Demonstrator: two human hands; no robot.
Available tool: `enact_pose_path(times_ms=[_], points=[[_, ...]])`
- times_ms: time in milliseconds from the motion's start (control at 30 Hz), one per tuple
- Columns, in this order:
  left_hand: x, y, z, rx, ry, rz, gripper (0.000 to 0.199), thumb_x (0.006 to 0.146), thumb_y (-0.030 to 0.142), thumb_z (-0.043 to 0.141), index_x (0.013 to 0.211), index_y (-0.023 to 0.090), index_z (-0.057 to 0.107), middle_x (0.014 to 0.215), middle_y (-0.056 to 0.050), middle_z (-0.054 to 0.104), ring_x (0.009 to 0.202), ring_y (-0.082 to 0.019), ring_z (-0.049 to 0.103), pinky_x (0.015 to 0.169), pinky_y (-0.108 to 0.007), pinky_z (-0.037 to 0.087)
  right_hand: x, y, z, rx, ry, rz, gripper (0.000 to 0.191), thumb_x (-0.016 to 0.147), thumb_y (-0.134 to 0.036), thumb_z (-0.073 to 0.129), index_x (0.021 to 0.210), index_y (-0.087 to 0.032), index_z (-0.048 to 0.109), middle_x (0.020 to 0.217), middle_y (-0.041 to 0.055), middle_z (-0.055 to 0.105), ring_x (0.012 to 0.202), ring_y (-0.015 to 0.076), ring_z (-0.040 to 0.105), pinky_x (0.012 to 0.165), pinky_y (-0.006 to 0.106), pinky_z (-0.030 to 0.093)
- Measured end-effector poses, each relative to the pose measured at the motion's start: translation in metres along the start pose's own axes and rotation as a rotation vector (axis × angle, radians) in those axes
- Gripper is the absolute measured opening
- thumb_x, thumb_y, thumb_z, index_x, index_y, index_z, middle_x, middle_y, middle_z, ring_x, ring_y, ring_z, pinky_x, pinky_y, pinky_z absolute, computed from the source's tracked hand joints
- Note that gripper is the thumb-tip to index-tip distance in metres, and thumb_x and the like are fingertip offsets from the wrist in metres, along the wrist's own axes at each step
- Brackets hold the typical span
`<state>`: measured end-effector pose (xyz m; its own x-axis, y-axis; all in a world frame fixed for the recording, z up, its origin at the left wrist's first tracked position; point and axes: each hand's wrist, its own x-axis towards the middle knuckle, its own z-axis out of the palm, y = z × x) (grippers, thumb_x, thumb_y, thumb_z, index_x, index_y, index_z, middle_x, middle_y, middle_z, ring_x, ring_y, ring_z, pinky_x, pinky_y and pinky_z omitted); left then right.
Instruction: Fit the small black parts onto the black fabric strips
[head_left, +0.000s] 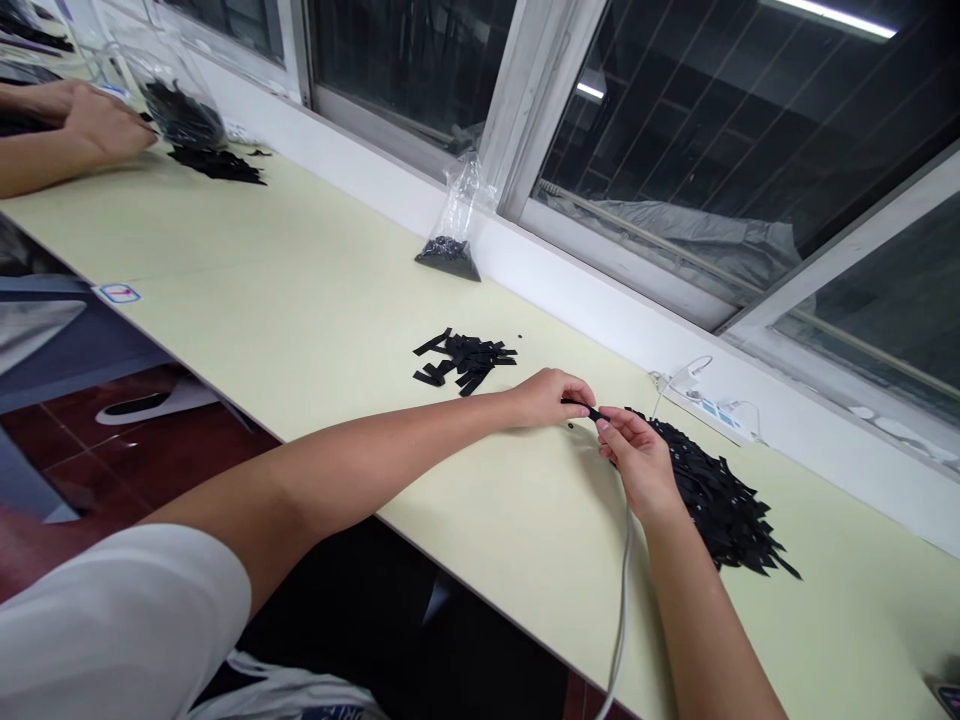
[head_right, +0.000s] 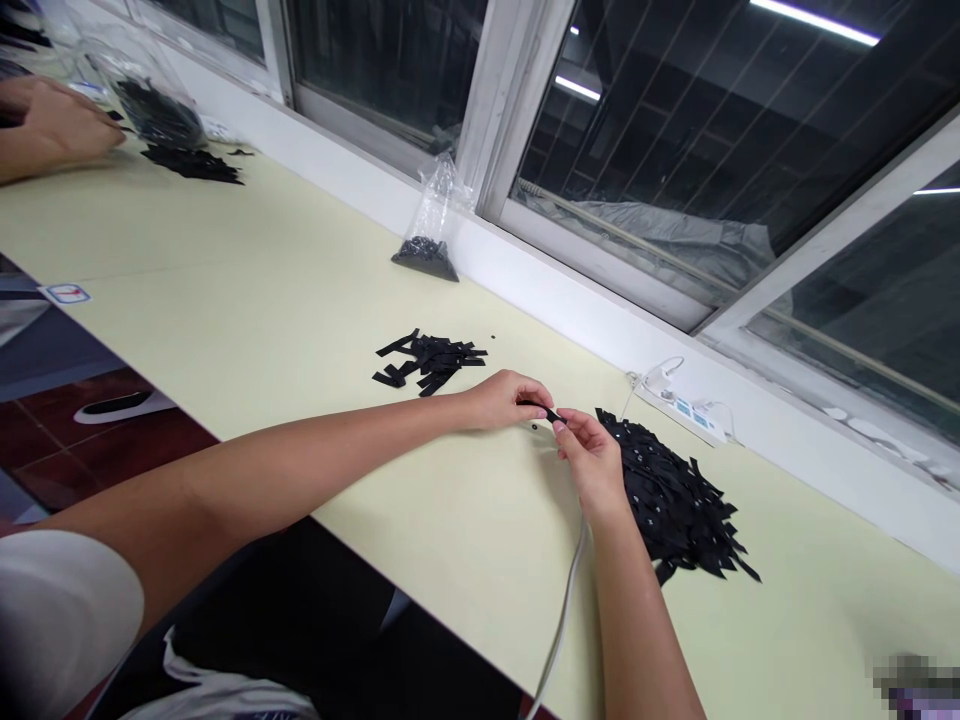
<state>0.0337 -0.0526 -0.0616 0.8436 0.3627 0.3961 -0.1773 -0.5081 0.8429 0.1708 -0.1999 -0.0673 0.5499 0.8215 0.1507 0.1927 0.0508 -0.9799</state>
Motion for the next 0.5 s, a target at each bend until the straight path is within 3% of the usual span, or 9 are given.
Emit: enact_pose_path(times_ms=[200, 333, 500], points=[[-0.001, 0.006, -0.003, 0.087, 0.089, 0.055, 0.008, 0.089, 0.019, 0.057, 0.092, 0.017, 0.065, 0.085, -0.002, 0.068, 0.077, -0.013, 0.058, 0.073, -0.028, 0.044, 0.002, 0.004, -0.003, -0.111, 0.010, -0.053, 0.045, 0.072, -0.049, 0.079, 0.107, -0.021, 0.070, 0.093, 0.0041, 0.068, 0.073, 0.0136, 0.056, 0.062, 0.025, 0.043], [0.001, 0.005, -0.007, 0.083, 0.211, 0.064, 0.007, 0.090, 0.021, 0.056, 0.090, 0.018, 0.062, 0.085, -0.001, 0.064, 0.076, -0.012, 0.054, 0.073, -0.028, 0.043, 0.003, 0.012, -0.002, -0.529, 0.019, -0.203, 0.036, 0.083, -0.045, 0.065, 0.106, -0.019, 0.072, 0.100, 0.0082, 0.070, 0.076, 0.0178, 0.058, 0.070, 0.032, 0.046], [0.001, 0.002, -0.008, 0.104, 0.205, 0.034, 0.007, 0.090, 0.020, 0.056, 0.089, 0.018, 0.062, 0.085, -0.001, 0.064, 0.078, -0.013, 0.055, 0.074, -0.028, 0.043, 0.006, 0.022, 0.010, -0.947, -0.083, -0.429, 0.031, 0.092, -0.032, 0.050, 0.107, -0.018, 0.074, 0.104, 0.0107, 0.070, 0.090, 0.0235, 0.060, 0.089, 0.038, 0.045]])
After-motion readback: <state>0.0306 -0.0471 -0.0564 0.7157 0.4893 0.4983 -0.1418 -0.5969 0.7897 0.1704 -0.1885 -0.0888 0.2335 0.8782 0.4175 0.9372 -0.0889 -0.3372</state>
